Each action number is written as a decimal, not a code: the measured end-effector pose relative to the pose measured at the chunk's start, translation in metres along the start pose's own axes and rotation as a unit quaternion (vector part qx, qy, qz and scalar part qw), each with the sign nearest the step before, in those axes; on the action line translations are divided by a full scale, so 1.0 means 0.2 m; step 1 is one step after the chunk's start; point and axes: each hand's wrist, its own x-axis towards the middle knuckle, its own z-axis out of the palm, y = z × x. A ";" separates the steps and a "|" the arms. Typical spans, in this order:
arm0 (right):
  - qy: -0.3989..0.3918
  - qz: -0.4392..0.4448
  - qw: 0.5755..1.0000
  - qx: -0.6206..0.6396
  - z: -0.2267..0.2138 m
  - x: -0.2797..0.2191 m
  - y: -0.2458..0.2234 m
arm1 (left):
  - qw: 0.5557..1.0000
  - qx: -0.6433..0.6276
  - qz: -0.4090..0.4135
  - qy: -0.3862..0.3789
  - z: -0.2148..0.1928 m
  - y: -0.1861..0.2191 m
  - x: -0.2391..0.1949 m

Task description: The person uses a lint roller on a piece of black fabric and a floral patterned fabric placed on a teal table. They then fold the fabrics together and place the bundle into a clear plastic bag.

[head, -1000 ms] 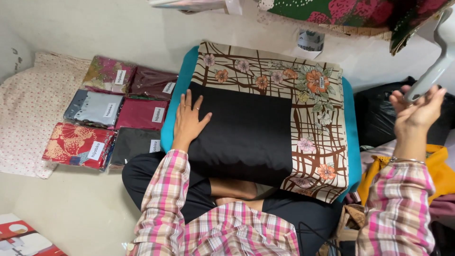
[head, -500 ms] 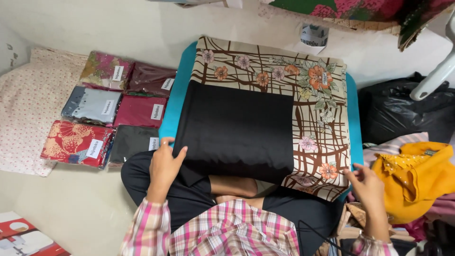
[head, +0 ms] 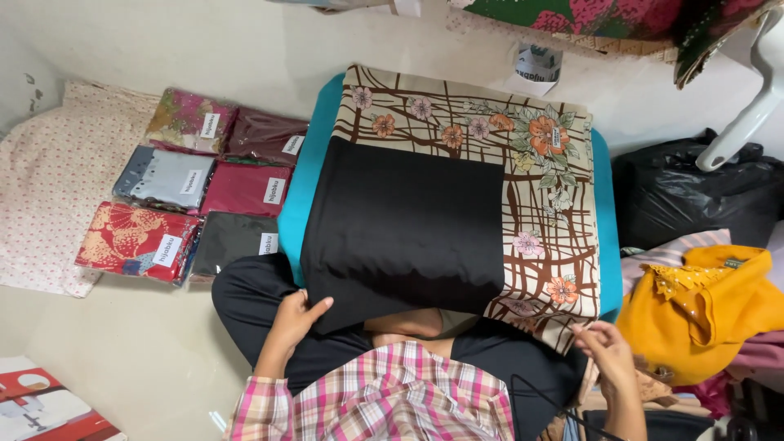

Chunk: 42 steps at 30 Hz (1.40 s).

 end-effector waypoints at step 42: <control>-0.081 -0.352 0.913 0.189 0.19 0.04 -1.47 | 0.895 -0.293 0.308 -0.132 0.00 1.63 -0.03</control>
